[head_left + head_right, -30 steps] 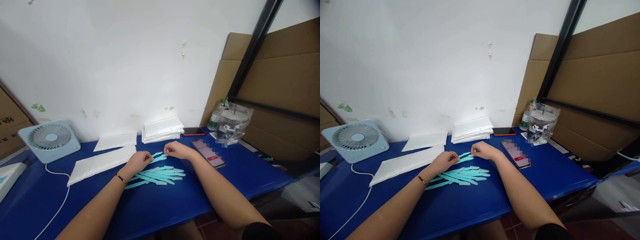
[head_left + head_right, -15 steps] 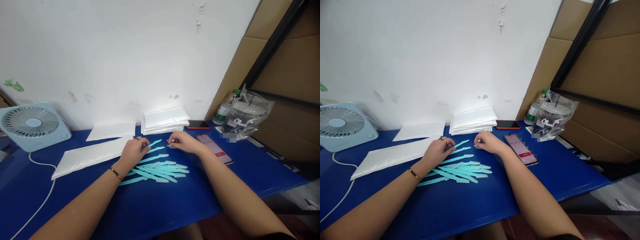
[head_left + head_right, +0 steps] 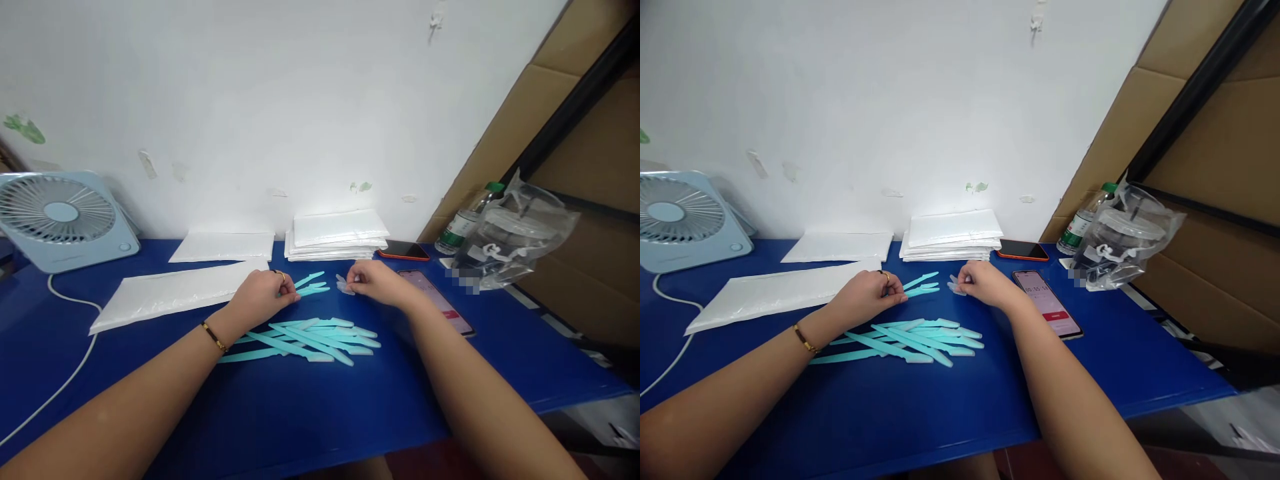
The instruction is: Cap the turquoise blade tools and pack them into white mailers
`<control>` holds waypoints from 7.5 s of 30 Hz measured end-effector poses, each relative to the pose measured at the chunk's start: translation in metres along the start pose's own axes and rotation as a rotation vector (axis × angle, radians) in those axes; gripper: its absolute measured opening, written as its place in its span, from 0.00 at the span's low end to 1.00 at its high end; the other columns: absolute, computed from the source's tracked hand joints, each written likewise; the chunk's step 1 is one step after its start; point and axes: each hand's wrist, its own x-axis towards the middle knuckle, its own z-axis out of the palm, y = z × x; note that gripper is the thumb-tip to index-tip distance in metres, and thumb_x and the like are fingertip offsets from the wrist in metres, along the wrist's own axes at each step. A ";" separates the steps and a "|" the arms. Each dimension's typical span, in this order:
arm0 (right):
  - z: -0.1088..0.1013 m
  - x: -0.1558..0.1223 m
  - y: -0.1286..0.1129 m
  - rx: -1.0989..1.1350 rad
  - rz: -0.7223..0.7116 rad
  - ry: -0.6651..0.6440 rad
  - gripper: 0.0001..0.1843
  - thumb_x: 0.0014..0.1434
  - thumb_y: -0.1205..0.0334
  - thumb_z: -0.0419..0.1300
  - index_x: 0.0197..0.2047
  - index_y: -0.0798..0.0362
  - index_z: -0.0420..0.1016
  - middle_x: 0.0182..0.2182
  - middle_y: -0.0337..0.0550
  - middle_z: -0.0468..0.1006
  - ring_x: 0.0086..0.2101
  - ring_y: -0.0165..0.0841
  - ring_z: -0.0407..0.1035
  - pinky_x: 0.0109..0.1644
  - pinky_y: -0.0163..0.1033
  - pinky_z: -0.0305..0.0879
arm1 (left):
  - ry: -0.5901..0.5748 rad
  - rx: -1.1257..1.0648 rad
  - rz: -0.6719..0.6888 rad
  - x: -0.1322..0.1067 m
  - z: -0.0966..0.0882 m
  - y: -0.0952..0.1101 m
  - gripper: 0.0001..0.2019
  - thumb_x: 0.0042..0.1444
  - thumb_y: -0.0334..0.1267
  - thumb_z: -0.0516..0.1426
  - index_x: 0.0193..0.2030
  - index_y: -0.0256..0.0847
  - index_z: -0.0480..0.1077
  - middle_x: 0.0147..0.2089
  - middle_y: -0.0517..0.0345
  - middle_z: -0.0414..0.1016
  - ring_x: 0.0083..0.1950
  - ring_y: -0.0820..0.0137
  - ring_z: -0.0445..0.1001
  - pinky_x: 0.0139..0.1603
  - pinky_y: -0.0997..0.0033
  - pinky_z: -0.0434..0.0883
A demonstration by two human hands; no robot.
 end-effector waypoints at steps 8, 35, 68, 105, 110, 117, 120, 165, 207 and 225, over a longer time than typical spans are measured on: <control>-0.014 -0.012 -0.011 0.136 -0.017 -0.064 0.09 0.52 0.59 0.60 0.34 0.54 0.76 0.30 0.41 0.74 0.29 0.29 0.65 0.31 0.33 0.58 | 0.069 0.081 0.123 0.004 0.010 -0.009 0.15 0.58 0.48 0.51 0.47 0.50 0.73 0.49 0.59 0.73 0.49 0.64 0.67 0.48 0.65 0.60; 0.002 -0.007 -0.023 0.165 -0.105 -0.079 0.05 0.53 0.63 0.57 0.33 0.55 0.71 0.23 0.36 0.69 0.24 0.26 0.61 0.28 0.30 0.55 | 0.001 -0.047 0.109 -0.009 -0.015 0.010 0.23 0.60 0.51 0.44 0.29 0.42 0.74 0.31 0.58 0.76 0.33 0.70 0.70 0.32 0.72 0.60; -0.006 -0.004 -0.014 0.080 0.029 0.049 0.06 0.52 0.62 0.59 0.33 0.56 0.74 0.24 0.39 0.73 0.25 0.28 0.64 0.30 0.32 0.56 | 0.067 0.073 0.110 0.000 -0.003 0.004 0.15 0.57 0.46 0.50 0.38 0.43 0.75 0.39 0.59 0.78 0.38 0.68 0.72 0.36 0.71 0.63; -0.003 -0.021 -0.061 0.017 -0.129 -0.491 0.11 0.49 0.55 0.62 0.31 0.55 0.74 0.25 0.38 0.72 0.25 0.27 0.64 0.27 0.31 0.56 | -0.260 -0.093 0.216 -0.025 -0.003 0.033 0.12 0.52 0.49 0.55 0.29 0.43 0.71 0.27 0.63 0.73 0.28 0.73 0.68 0.26 0.74 0.58; -0.010 -0.020 -0.048 0.040 -0.108 -0.253 0.09 0.52 0.58 0.60 0.31 0.55 0.73 0.25 0.39 0.73 0.27 0.28 0.65 0.29 0.31 0.56 | -0.108 -0.048 0.129 -0.016 -0.009 0.020 0.13 0.53 0.49 0.54 0.30 0.42 0.71 0.29 0.60 0.74 0.30 0.71 0.69 0.27 0.73 0.58; -0.017 -0.018 -0.022 0.041 0.065 0.005 0.12 0.51 0.55 0.60 0.35 0.55 0.74 0.26 0.41 0.74 0.26 0.29 0.64 0.28 0.32 0.55 | -0.003 -0.006 0.106 -0.015 -0.016 0.014 0.14 0.51 0.51 0.56 0.36 0.44 0.72 0.36 0.59 0.74 0.38 0.68 0.70 0.32 0.72 0.61; -0.016 -0.019 -0.025 0.038 0.020 -0.010 0.11 0.53 0.55 0.58 0.32 0.55 0.75 0.26 0.41 0.73 0.26 0.29 0.63 0.28 0.32 0.55 | -0.131 -0.045 0.245 -0.020 -0.011 0.027 0.12 0.51 0.50 0.57 0.35 0.46 0.73 0.37 0.61 0.74 0.38 0.69 0.70 0.36 0.73 0.62; -0.014 -0.015 -0.025 0.101 -0.098 -0.349 0.15 0.47 0.52 0.63 0.32 0.56 0.77 0.22 0.38 0.72 0.24 0.29 0.64 0.26 0.31 0.55 | -0.030 0.156 0.203 -0.015 0.000 0.022 0.13 0.57 0.47 0.53 0.31 0.42 0.73 0.35 0.56 0.73 0.40 0.65 0.68 0.37 0.68 0.59; -0.017 -0.111 -0.015 -0.024 0.409 -0.209 0.09 0.50 0.68 0.55 0.36 0.52 0.69 0.27 0.39 0.72 0.22 0.27 0.66 0.26 0.32 0.58 | -0.192 -0.392 0.119 -0.024 -0.013 0.024 0.13 0.52 0.49 0.54 0.33 0.41 0.70 0.30 0.59 0.73 0.29 0.72 0.69 0.27 0.76 0.63; -0.007 -0.009 -0.026 0.212 0.074 -0.058 0.17 0.51 0.50 0.59 0.33 0.57 0.77 0.23 0.42 0.75 0.23 0.29 0.68 0.25 0.32 0.62 | 0.023 -0.076 0.044 -0.013 -0.017 0.003 0.12 0.53 0.48 0.53 0.34 0.42 0.71 0.31 0.59 0.73 0.32 0.70 0.69 0.30 0.74 0.59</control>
